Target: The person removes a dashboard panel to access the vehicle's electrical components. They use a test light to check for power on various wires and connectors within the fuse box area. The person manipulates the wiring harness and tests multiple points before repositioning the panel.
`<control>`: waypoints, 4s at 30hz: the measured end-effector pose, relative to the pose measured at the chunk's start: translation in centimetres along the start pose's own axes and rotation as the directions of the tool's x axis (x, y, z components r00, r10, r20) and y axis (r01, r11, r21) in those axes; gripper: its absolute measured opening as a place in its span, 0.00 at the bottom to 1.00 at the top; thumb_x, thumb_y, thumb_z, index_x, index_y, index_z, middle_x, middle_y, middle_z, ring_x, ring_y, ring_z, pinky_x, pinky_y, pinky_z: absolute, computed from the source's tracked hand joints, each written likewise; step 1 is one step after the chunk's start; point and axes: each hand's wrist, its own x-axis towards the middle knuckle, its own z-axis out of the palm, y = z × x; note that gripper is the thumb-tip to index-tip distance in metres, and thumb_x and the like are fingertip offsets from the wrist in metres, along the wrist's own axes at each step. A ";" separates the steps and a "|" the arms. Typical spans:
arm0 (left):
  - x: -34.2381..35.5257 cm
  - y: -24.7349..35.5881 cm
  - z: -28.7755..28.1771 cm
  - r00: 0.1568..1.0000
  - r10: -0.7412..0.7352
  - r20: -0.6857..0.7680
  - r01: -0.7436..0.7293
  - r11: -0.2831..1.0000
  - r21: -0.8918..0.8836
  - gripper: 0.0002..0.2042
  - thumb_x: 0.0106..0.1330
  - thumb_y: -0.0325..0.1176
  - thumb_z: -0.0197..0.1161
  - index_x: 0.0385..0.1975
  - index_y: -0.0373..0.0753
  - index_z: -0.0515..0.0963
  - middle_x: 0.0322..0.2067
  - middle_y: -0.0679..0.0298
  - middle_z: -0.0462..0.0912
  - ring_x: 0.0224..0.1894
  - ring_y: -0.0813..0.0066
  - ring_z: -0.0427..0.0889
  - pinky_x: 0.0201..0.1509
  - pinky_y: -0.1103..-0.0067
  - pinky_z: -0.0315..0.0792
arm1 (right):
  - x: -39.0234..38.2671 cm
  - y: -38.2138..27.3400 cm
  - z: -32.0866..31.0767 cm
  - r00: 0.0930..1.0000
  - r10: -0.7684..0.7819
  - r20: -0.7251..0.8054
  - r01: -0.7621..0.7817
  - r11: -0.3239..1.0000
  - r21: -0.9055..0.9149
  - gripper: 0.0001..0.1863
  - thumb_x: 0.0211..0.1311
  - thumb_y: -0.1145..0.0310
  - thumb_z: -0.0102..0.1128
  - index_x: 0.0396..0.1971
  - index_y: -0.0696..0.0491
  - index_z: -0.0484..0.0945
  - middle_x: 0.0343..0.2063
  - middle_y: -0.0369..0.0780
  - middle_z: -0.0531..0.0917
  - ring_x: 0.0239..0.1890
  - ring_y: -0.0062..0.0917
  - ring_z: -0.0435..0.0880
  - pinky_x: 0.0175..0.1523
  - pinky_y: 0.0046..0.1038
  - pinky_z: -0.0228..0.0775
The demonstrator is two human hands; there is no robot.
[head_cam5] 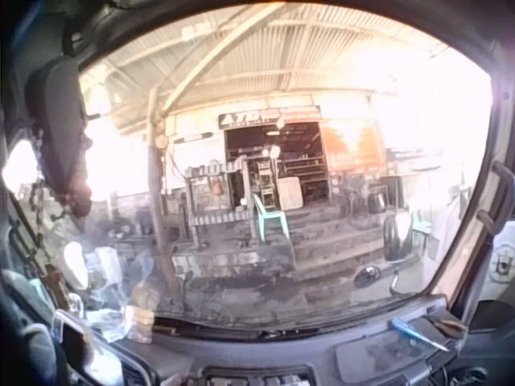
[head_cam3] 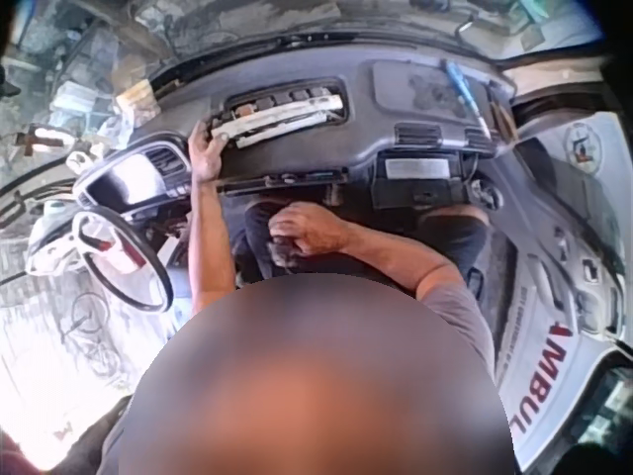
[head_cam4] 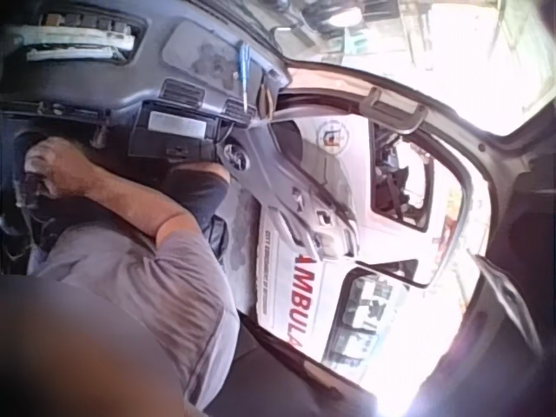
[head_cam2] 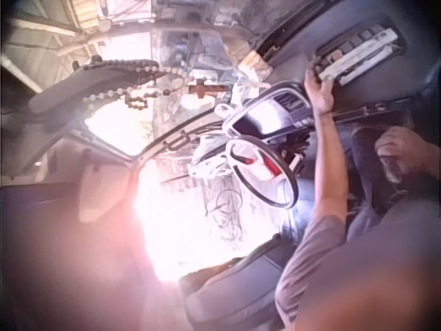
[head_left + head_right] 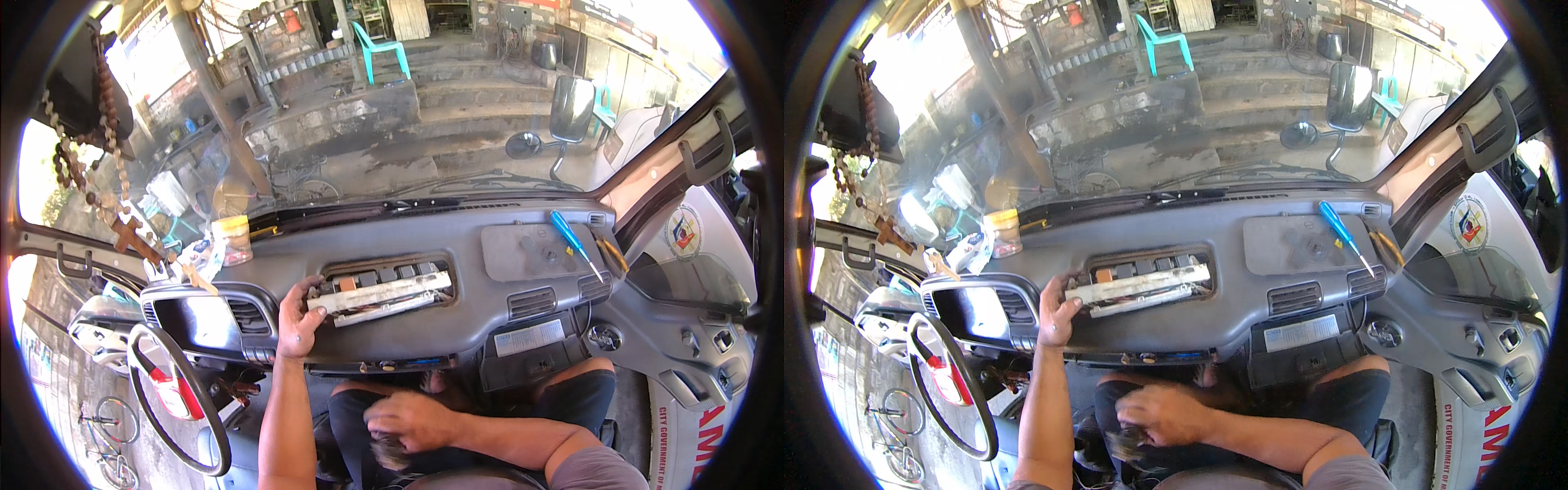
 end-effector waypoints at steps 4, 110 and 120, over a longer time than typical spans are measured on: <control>0.1 -0.3 0.0 1.000 0.016 -0.002 -0.016 1.000 0.001 0.36 0.61 0.33 0.66 0.72 0.23 0.76 0.62 0.50 0.86 0.64 0.62 0.84 0.75 0.69 0.74 | -3.1 -2.3 3.0 0.762 0.336 0.553 -0.294 0.941 -0.167 0.19 0.77 0.54 0.68 0.53 0.53 0.83 0.49 0.48 0.89 0.48 0.51 0.93 0.52 0.52 0.87; 4.0 -0.8 16.8 0.927 0.091 -0.365 -0.083 0.996 0.037 0.50 0.57 0.07 0.66 0.83 0.35 0.54 0.77 0.54 0.73 0.77 0.61 0.76 0.84 0.66 0.70 | 3.9 11.5 -17.8 0.782 0.565 -0.263 -0.576 0.496 -0.649 0.22 0.75 0.65 0.67 0.66 0.42 0.90 0.44 0.44 0.95 0.53 0.43 0.90 0.59 0.46 0.84; 3.8 -1.1 16.4 0.935 0.124 -0.331 -0.120 0.992 0.035 0.50 0.58 0.05 0.67 0.83 0.36 0.56 0.78 0.55 0.72 0.76 0.63 0.77 0.83 0.67 0.72 | 3.9 11.6 -17.7 0.792 0.539 -0.288 -0.579 0.513 -0.634 0.18 0.71 0.72 0.64 0.57 0.42 0.91 0.43 0.47 0.94 0.53 0.46 0.93 0.58 0.48 0.87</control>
